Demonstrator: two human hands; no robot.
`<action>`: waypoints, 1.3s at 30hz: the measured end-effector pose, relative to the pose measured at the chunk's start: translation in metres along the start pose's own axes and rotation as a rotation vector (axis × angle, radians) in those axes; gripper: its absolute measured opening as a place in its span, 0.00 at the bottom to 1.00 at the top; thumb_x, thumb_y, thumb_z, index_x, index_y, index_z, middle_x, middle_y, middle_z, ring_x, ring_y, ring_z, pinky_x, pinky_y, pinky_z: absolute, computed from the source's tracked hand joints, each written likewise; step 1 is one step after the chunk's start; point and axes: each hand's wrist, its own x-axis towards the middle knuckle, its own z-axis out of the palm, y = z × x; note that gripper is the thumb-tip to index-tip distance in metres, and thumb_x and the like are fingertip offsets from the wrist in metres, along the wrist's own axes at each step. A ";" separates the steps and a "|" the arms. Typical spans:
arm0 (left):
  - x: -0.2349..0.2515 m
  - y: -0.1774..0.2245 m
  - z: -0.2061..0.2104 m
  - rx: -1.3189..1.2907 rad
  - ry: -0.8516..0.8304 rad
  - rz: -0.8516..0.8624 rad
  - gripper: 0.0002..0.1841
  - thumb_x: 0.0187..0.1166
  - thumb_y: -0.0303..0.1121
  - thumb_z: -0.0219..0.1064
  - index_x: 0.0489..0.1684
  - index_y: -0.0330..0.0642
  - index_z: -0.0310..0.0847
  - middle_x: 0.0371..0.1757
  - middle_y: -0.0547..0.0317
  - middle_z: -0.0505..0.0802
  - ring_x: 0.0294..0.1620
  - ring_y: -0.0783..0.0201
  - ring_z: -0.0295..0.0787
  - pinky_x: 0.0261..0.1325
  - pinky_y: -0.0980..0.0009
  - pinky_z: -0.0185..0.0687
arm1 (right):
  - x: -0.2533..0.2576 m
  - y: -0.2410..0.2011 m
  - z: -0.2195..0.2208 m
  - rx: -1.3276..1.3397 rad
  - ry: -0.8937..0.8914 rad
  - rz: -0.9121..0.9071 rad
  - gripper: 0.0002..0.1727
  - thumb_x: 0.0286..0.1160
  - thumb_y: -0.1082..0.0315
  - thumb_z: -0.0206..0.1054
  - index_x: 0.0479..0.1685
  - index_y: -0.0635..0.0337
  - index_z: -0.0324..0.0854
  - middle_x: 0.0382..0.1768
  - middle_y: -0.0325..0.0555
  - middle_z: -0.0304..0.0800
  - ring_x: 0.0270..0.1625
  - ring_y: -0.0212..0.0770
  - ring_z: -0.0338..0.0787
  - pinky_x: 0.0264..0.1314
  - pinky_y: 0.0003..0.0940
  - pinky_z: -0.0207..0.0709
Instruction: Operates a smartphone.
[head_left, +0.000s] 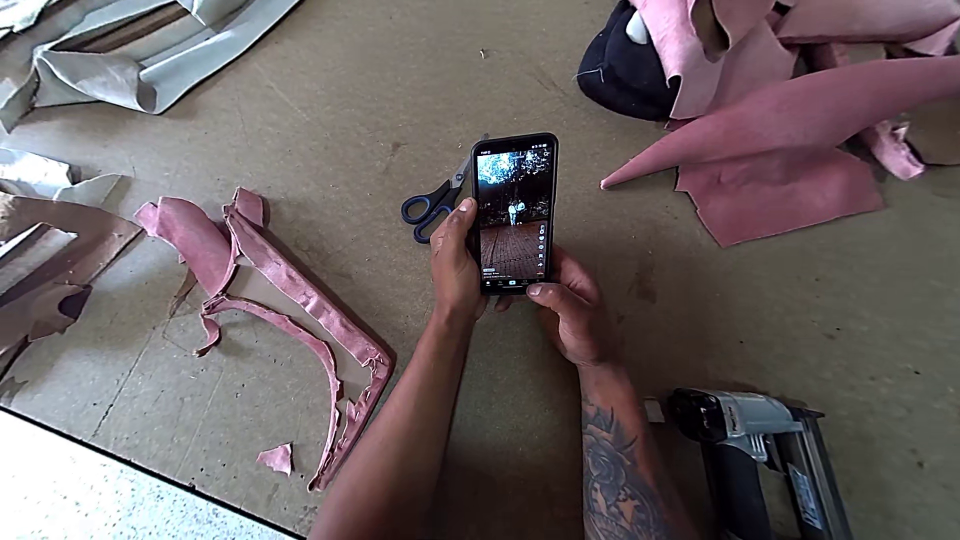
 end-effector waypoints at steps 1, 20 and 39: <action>0.000 0.000 0.000 -0.002 -0.002 -0.001 0.26 0.94 0.48 0.44 0.57 0.35 0.81 0.49 0.41 0.93 0.51 0.52 0.94 0.57 0.49 0.91 | 0.000 0.000 0.000 -0.004 -0.004 -0.002 0.27 0.76 0.74 0.50 0.77 0.65 0.69 0.60 0.61 0.85 0.52 0.52 0.93 0.49 0.50 0.92; -0.003 -0.003 0.002 0.210 -0.085 0.042 0.26 0.94 0.45 0.45 0.49 0.33 0.85 0.43 0.43 0.94 0.45 0.54 0.94 0.53 0.52 0.92 | 0.001 0.001 -0.001 -0.157 0.220 -0.093 0.28 0.86 0.50 0.52 0.77 0.55 0.73 0.64 0.47 0.86 0.64 0.41 0.88 0.64 0.43 0.86; -0.010 -0.004 0.009 0.633 -0.371 0.264 0.13 0.86 0.30 0.62 0.47 0.30 0.92 0.43 0.50 0.97 0.44 0.63 0.95 0.53 0.64 0.93 | 0.008 -0.006 -0.006 -0.090 0.680 -0.159 0.31 0.95 0.47 0.34 0.66 0.56 0.79 0.57 0.47 0.90 0.64 0.40 0.89 0.71 0.44 0.82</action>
